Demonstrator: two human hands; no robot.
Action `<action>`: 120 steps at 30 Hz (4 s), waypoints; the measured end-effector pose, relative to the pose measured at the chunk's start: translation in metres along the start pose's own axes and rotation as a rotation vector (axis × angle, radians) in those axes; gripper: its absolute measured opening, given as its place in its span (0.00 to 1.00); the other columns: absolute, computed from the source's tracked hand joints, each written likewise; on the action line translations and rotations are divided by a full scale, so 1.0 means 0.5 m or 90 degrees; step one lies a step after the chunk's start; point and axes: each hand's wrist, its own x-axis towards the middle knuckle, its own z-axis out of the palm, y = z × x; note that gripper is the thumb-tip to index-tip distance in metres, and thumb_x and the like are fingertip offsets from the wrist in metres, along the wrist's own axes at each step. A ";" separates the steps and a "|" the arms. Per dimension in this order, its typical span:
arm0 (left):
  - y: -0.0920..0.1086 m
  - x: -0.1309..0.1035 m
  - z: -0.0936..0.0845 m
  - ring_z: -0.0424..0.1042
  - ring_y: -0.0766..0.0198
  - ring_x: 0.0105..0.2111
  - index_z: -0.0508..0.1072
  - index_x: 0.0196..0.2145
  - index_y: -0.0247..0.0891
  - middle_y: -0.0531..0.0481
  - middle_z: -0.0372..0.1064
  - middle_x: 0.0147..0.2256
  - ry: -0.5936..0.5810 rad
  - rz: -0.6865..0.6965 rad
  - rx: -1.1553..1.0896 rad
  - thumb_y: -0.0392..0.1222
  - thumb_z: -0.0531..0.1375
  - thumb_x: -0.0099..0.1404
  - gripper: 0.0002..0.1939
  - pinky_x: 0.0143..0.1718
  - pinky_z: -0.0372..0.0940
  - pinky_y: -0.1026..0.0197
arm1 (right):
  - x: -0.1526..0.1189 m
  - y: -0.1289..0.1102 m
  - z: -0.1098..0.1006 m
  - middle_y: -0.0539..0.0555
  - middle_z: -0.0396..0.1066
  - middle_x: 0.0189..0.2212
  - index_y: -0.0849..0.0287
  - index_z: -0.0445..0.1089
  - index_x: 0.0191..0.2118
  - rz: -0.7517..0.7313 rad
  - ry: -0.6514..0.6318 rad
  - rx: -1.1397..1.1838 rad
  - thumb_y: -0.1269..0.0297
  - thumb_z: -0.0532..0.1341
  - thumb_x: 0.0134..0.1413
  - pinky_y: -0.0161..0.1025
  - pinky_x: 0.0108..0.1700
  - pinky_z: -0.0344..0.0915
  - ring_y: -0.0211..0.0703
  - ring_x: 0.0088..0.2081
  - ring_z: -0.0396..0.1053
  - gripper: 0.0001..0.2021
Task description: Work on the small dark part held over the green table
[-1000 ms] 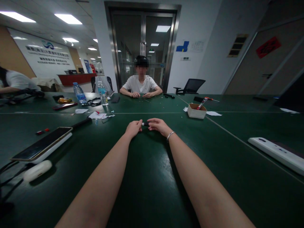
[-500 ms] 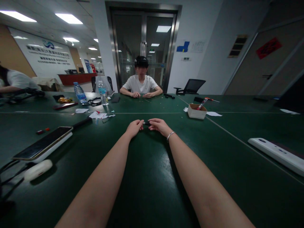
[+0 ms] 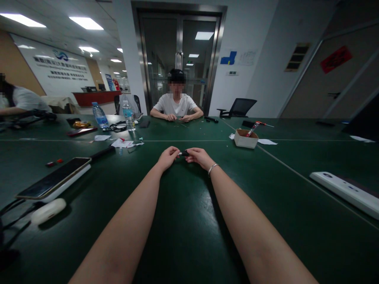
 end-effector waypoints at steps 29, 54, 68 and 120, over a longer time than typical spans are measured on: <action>-0.012 0.004 -0.001 0.69 0.64 0.32 0.73 0.41 0.37 0.49 0.71 0.32 -0.022 0.011 0.086 0.47 0.53 0.61 0.15 0.36 0.62 0.62 | 0.009 0.008 -0.004 0.54 0.74 0.22 0.66 0.72 0.36 -0.004 -0.012 -0.020 0.75 0.61 0.56 0.26 0.25 0.72 0.33 0.22 0.72 0.03; -0.005 0.001 0.000 0.69 0.64 0.32 0.73 0.42 0.37 0.48 0.72 0.31 -0.026 -0.009 0.067 0.45 0.52 0.61 0.16 0.36 0.63 0.61 | 0.007 0.007 -0.004 0.54 0.73 0.22 0.67 0.71 0.37 -0.006 -0.016 -0.026 0.77 0.60 0.57 0.27 0.26 0.72 0.33 0.21 0.72 0.04; -0.017 0.007 -0.001 0.69 0.64 0.33 0.73 0.42 0.36 0.48 0.72 0.34 -0.020 0.007 0.085 0.45 0.52 0.62 0.16 0.36 0.62 0.62 | 0.007 0.007 -0.002 0.54 0.73 0.22 0.68 0.71 0.38 0.000 -0.009 -0.027 0.77 0.60 0.56 0.26 0.25 0.72 0.33 0.21 0.72 0.04; -0.013 0.003 -0.002 0.67 0.66 0.30 0.72 0.43 0.37 0.49 0.70 0.32 -0.002 -0.009 0.026 0.44 0.53 0.61 0.15 0.34 0.63 0.62 | 0.008 0.008 -0.002 0.54 0.73 0.21 0.67 0.71 0.36 -0.010 -0.022 -0.038 0.73 0.61 0.57 0.27 0.25 0.72 0.32 0.20 0.71 0.02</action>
